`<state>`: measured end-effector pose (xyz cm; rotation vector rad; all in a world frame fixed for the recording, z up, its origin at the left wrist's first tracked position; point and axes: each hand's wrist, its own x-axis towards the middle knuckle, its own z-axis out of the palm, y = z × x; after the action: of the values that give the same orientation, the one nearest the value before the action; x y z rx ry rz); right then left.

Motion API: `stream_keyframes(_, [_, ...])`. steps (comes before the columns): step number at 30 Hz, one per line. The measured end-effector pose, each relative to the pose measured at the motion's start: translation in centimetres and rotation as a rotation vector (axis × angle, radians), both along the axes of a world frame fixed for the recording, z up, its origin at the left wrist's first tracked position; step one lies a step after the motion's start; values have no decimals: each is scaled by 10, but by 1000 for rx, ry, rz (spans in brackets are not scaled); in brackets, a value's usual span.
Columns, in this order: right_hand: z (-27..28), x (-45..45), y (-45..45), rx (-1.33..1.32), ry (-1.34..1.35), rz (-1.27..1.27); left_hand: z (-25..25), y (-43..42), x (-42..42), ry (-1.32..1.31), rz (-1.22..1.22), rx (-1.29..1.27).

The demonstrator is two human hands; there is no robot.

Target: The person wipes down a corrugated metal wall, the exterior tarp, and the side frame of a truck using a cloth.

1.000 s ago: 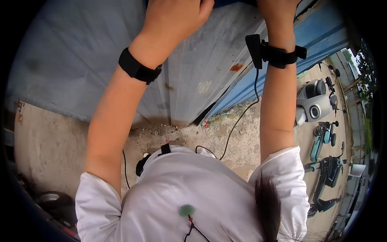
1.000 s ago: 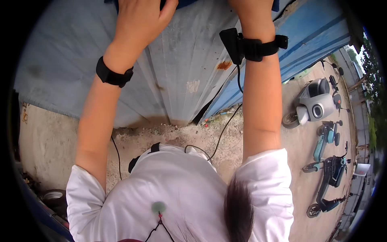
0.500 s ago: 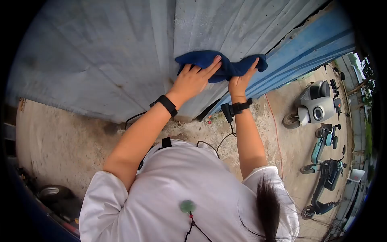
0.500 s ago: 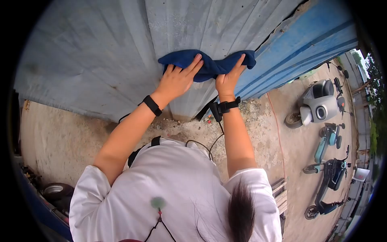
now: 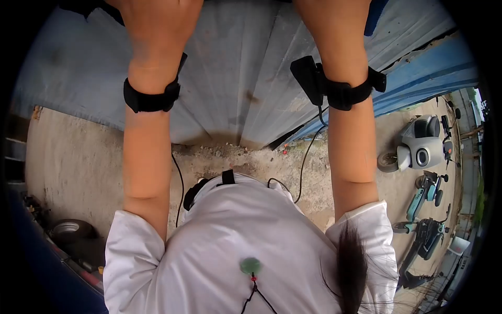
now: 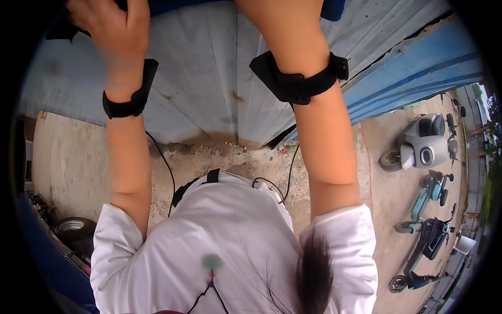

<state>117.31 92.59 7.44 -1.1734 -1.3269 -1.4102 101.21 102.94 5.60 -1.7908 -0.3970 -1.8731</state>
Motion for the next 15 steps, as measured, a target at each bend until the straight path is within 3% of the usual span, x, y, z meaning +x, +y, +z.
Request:
stream_keyframes(3, [30,-23,38,198,-120,-185,34,36,-35,54,116,122])
stream_keyframes(5, [25,-29,51,218,-109,-232,23,52,-44,94,131,87])
stream_keyframes(7, [-13,-50,41,8,68,-242,-10,52,-49,158,101,25])
stream_keyframes(9, [-65,-57,42,-87,175,-206,-54,38,-61,331,135,-244])
stream_keyframes(12, [-169,-61,41,-223,273,-131,-152,35,-58,251,19,-298])
stream_keyframes(15, [-284,-61,28,-558,340,-60,-266,29,-68,452,107,-501])
